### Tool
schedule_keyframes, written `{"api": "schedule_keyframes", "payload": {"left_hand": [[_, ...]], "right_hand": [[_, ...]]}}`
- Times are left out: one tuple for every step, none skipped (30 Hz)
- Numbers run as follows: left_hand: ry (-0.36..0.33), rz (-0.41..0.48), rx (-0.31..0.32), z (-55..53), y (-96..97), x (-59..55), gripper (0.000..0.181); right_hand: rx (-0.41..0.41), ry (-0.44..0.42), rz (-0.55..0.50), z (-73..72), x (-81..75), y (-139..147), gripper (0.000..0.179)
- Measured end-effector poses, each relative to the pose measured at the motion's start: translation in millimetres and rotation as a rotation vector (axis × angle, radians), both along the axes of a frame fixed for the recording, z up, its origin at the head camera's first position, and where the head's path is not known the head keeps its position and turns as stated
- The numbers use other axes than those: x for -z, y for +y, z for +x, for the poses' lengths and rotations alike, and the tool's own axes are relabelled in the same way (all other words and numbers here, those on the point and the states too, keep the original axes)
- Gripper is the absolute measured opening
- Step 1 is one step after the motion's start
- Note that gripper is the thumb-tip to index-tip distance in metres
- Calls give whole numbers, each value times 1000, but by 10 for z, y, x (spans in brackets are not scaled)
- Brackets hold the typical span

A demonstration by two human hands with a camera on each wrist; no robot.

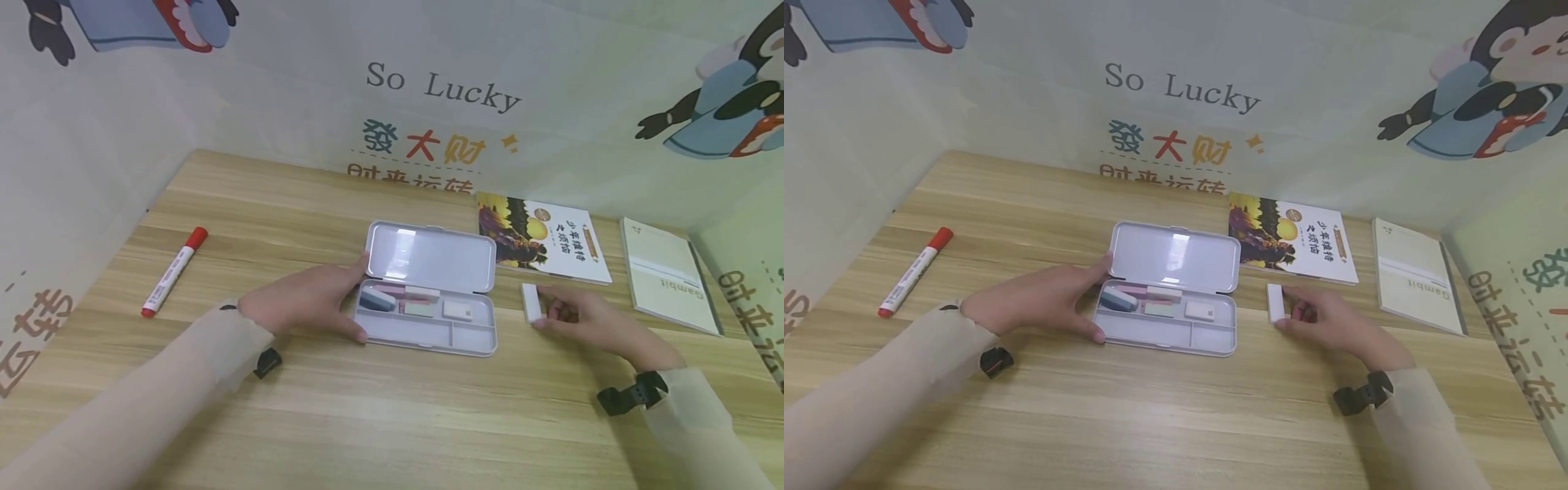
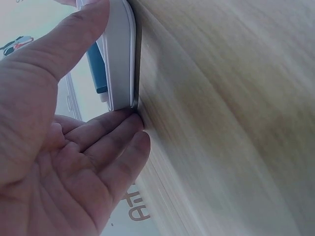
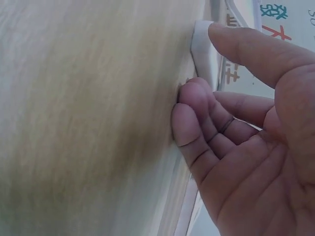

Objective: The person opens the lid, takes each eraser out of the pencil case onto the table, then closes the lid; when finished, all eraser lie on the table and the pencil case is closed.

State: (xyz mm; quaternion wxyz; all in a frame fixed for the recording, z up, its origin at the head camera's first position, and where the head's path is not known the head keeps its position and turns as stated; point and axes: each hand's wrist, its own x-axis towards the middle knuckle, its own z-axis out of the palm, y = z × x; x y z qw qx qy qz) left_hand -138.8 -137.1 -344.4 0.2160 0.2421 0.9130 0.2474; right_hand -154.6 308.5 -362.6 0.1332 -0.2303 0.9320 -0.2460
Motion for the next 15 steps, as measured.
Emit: {"api": "schedule_keyframes", "payload": {"left_hand": [[-2,-1,-1,3,-2,-1,129],[-1,-2,0,4,-3,-1,128],[-2,-2,1,5,-3,-2,128],[-3,-3,3,7,-1,-5,128],[-3,-4,4,7,1,-8,128],[-5,-4,5,6,3,-9,127],[-5,-6,4,7,7,-12,127],[-5,-9,3,7,11,-12,128],[-6,-11,1,9,13,-15,128],[-6,-11,-1,10,13,-13,128],[-5,-12,-3,11,11,-10,128],[-6,-12,-5,12,8,-7,128],[-4,-14,-5,13,6,-4,128],[-2,-14,-6,13,3,0,128],[-3,-14,-7,13,0,3,128]], "right_hand": [[1,0,2,2,0,-3,59],[2,0,4,5,0,-5,58],[5,1,7,8,0,-8,58],[8,4,15,10,-1,-11,58],[13,7,24,11,-3,-12,60],[18,11,31,12,-3,-14,63],[22,18,39,12,-6,-20,66],[28,24,49,14,-14,-34,69],[32,35,51,14,-24,-56,72],[38,46,57,15,-40,-85,74],[42,65,59,14,-57,-118,73],[41,96,48,15,-71,-159,70],[36,132,39,13,-87,-205,66],[32,168,30,14,-106,-256,61],[22,202,16,14,-123,-305,56]]}}
